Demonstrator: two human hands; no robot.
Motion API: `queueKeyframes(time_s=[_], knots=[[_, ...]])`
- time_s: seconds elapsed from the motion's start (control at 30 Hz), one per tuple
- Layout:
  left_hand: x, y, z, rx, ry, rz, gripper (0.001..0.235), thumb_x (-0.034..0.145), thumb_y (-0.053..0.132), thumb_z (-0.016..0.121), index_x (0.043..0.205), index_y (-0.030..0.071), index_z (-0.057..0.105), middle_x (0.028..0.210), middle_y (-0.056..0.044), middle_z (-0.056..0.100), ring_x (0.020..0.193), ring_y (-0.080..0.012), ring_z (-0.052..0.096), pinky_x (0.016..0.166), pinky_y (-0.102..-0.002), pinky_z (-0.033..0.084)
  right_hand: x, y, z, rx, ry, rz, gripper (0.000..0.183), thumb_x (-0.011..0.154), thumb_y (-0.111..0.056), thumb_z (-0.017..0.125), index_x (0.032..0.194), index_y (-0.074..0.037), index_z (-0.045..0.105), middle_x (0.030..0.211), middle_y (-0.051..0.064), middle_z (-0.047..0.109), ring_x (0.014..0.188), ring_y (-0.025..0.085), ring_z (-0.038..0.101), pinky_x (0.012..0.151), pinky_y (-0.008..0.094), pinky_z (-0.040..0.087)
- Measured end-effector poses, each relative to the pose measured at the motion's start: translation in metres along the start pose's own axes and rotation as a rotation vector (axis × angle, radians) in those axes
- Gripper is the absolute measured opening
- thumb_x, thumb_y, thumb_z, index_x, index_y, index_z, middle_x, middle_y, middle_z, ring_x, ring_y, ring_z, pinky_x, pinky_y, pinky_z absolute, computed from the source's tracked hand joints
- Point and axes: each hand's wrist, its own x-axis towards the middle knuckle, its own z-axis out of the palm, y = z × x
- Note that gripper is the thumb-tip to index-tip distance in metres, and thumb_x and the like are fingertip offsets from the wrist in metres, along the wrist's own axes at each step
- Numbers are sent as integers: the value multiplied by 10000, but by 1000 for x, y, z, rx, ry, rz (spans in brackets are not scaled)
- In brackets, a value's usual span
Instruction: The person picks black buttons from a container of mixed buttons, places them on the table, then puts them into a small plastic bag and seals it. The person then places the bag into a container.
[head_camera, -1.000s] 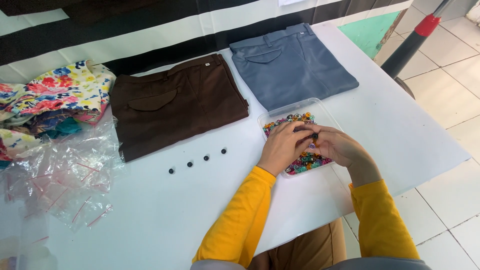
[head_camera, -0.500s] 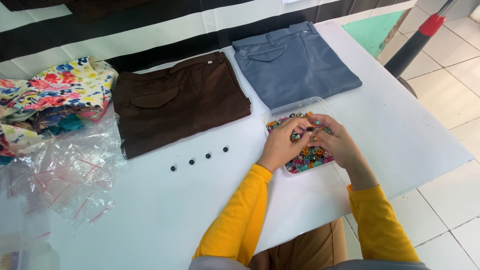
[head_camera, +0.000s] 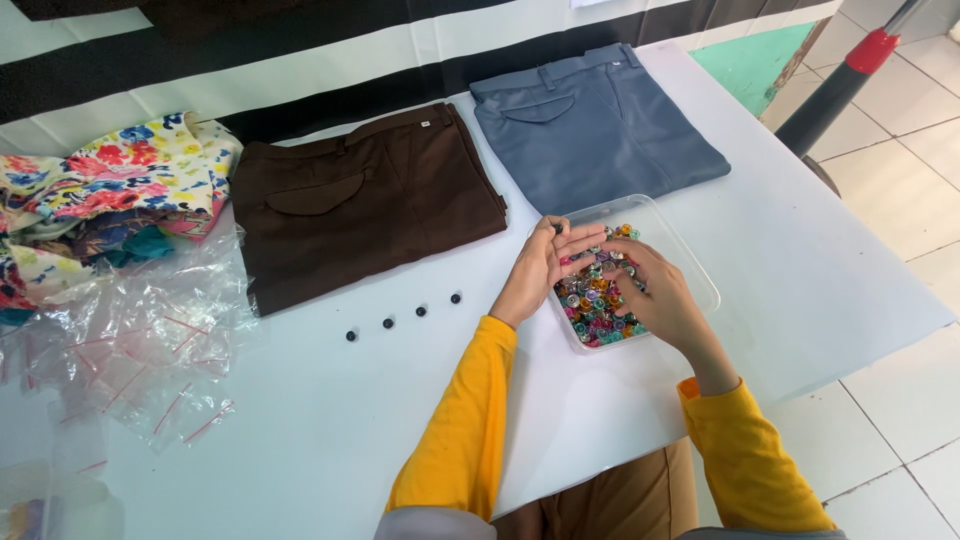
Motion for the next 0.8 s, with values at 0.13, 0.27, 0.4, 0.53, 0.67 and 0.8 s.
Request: queueKeyframes(time_s=[0.13,0.27,0.4,0.53,0.67,0.8], knots=[[-6,21,20,169,-8,11,188,1012,160,158,1048,151,342,1070,-106,608,1021,-141,570,836,-239,470,1,3,-2,-10,12,4,472,952,74,380,1360,-13,601,1495,328,420,1285,485,541,791,492,631],[-18,44,47,676,-59,53,273,1100,249,301,1163,92,515,1123,-208,621,1182,-360,601,1095,-570,418,2,7,-14,-10,89,29,423,974,66,381,1310,-6,627,1455,306,468,1308,478,515,892,511,592],[-6,8,29,1003,-24,149,419,1108,435,370,1071,111,633,930,-118,721,1004,-306,709,1003,-484,497,-1,5,-37,-258,48,70,270,957,25,586,1186,-1,726,1198,254,691,1223,429,624,1030,511,527],[-2,-11,24,1499,-6,242,421,1093,397,402,967,104,677,936,-89,740,966,-243,734,1057,-422,457,14,21,-42,-593,-177,289,280,923,-39,640,1181,-27,750,1130,230,762,1194,387,673,1014,509,568],[0,-46,17,1902,100,137,159,952,240,643,875,120,715,760,-22,676,745,-212,709,900,-384,476,38,70,-26,-854,-207,176,193,855,-216,763,1003,-101,806,879,135,787,961,323,748,876,445,609],[-5,-31,31,1927,92,71,65,903,64,698,863,105,729,662,-24,661,653,-220,696,849,-359,424,49,96,-12,-999,-189,94,171,821,-262,797,978,-196,812,845,37,785,897,257,768,835,379,621]])
